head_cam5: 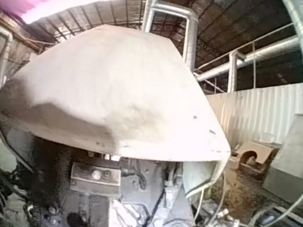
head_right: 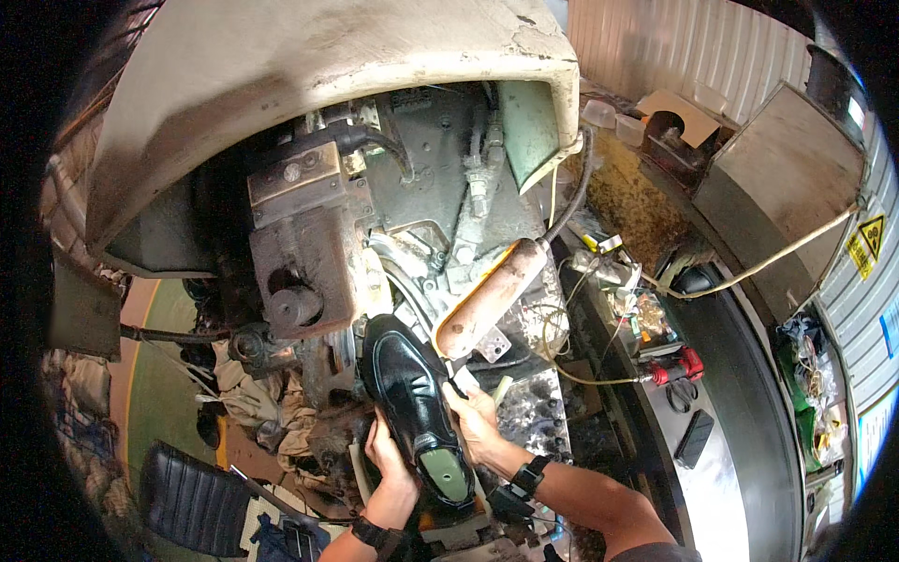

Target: Operating a shoe-lasting or molding machine to shape the upper over the last.

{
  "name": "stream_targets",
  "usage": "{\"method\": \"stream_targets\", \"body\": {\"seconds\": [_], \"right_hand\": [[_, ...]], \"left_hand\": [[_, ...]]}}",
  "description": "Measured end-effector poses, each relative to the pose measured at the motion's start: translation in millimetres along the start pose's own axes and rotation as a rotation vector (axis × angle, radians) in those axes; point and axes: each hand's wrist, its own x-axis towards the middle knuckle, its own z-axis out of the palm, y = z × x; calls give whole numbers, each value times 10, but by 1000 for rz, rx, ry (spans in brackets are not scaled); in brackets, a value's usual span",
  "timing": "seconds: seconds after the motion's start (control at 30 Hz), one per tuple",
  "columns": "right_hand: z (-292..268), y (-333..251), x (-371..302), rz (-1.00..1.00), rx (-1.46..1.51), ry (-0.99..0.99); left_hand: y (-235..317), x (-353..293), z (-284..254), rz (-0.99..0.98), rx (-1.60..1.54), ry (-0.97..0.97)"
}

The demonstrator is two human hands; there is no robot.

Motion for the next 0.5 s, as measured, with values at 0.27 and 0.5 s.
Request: {"method": "stream_targets", "body": {"seconds": [0.27, 0.5], "right_hand": [[86, -57, -56, 42, 61, 34], [-117, -57, -64, 84, 32, 54]], "left_hand": [[52, 33, -27, -191, -146, -73], [141, 32, -58, -272, -123, -139]]}}
